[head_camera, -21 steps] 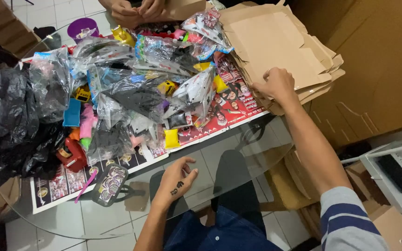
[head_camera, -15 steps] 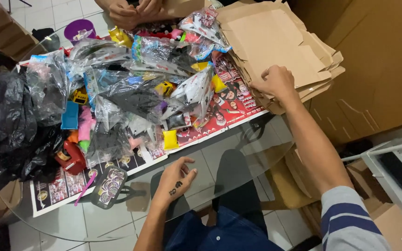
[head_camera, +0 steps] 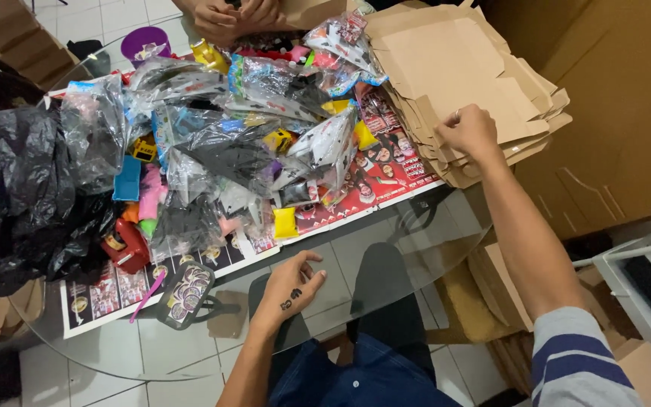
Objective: The person assembles a flat cardboard box by folding its sides and securing the flaps with adhesive stickers. They repeatedly pick up stickers, peel off the backing, and apply them to the box edges to hold the structure together.
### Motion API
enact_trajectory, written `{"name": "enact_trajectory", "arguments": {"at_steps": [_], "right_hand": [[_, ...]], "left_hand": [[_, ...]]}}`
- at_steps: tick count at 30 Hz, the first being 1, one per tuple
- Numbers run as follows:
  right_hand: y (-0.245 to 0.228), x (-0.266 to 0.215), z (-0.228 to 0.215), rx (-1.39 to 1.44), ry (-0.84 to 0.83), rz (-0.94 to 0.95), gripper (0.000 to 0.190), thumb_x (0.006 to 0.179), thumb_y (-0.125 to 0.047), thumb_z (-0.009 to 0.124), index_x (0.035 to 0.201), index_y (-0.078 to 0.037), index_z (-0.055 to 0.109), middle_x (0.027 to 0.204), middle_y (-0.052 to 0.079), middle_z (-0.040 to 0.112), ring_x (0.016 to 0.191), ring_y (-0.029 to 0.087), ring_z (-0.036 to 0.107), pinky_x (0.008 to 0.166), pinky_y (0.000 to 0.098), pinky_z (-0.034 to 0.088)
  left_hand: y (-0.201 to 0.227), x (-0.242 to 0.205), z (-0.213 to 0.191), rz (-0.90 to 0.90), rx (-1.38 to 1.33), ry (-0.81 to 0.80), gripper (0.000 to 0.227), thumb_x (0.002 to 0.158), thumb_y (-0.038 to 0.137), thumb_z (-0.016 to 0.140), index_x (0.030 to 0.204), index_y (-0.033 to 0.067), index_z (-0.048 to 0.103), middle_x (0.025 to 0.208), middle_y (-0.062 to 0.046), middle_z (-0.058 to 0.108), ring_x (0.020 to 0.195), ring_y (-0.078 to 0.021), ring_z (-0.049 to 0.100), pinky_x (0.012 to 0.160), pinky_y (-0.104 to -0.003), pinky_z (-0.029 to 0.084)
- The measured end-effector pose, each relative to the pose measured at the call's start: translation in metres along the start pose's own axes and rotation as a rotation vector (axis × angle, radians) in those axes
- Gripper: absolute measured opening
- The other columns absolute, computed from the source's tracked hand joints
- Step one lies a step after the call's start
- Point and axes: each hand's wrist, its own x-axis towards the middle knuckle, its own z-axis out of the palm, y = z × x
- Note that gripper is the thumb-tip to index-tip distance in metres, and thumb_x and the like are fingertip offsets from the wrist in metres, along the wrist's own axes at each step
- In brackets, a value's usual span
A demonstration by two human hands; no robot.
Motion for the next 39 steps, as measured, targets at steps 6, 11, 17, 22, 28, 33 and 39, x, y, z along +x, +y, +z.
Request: {"name": "enact_trajectory", "arguments": {"at_steps": [6,11,17,22,28,33,39], "right_hand": [[0.018,0.01,-0.022,-0.163,0.494,-0.153,0.03,0.1,-0.023,0.058,0.086,-0.007,0.079,0.072,0.022,0.071,0.075,0.045,0.074,0.061,0.0546,0.058],[-0.025,-0.063,-0.1,-0.164,0.901,-0.553,0.018,0.112,-0.011,0.076,0.096,-0.004,0.078,0.089,0.013,0.075,0.074,0.024,0.068,0.062,0.0366,0.052],[-0.071,-0.251,-0.024,-0.156,0.555,-0.58,0.025,0.107,-0.023,0.065,0.09,-0.006,0.07,0.079,0.013,0.066,0.07,0.033,0.061,0.062,0.0458,0.046],[-0.121,-0.331,0.038,0.148,-0.185,-0.525,0.02,0.09,-0.03,0.065,0.096,-0.017,0.079,0.106,0.002,0.079,0.095,0.024,0.073,0.08,0.0391,0.054],[-0.135,-0.339,0.027,0.278,-0.631,-0.621,0.047,0.094,-0.036,0.066,0.131,-0.007,0.064,0.124,0.008,0.069,0.101,0.028,0.068,0.086,0.0382,0.052],[-0.127,-0.335,0.011,0.332,-0.767,-0.699,0.05,0.094,-0.036,0.068,0.137,-0.01,0.063,0.149,0.015,0.055,0.134,0.032,0.056,0.107,0.0421,0.044],[-0.12,-0.318,-0.042,0.594,0.021,-0.823,0.03,0.084,-0.015,0.077,0.112,-0.008,0.077,0.113,0.011,0.079,0.115,0.035,0.071,0.102,0.0469,0.052]], "left_hand": [[-0.005,0.0,0.001,-0.003,0.008,0.001,0.037,0.092,0.026,0.067,0.124,0.0091,0.068,0.087,-0.014,0.071,0.078,-0.0299,0.069,0.068,-0.043,0.054],[0.009,-0.007,-0.006,-0.081,0.064,-0.041,0.042,0.092,0.043,0.059,0.127,0.0212,0.065,0.095,0.0,0.069,0.088,-0.0158,0.064,0.078,-0.034,0.049],[0.026,-0.014,-0.011,-0.099,-0.163,-0.145,0.082,0.086,0.067,0.043,0.15,0.0168,0.045,0.132,-0.01,0.064,0.118,-0.0219,0.064,0.098,-0.037,0.047],[0.028,-0.005,0.013,-0.089,-0.488,-0.148,0.08,0.085,0.06,0.051,0.151,0.0163,0.045,0.128,-0.006,0.065,0.105,-0.0196,0.065,0.082,-0.032,0.051],[-0.026,0.034,0.051,0.073,-0.442,0.189,0.051,0.084,0.033,0.062,0.131,0.0119,0.063,0.102,-0.006,0.074,0.091,-0.019,0.07,0.079,-0.036,0.054],[-0.004,0.025,0.042,0.124,-0.213,0.246,0.021,0.085,0.024,0.054,0.101,0.0146,0.064,0.085,-0.001,0.071,0.078,-0.021,0.065,0.069,-0.036,0.048],[0.055,-0.006,-0.039,0.522,0.217,0.161,0.017,0.088,0.013,0.058,0.105,0.0099,0.061,0.096,-0.019,0.07,0.098,-0.0423,0.069,0.086,-0.051,0.057]]}}
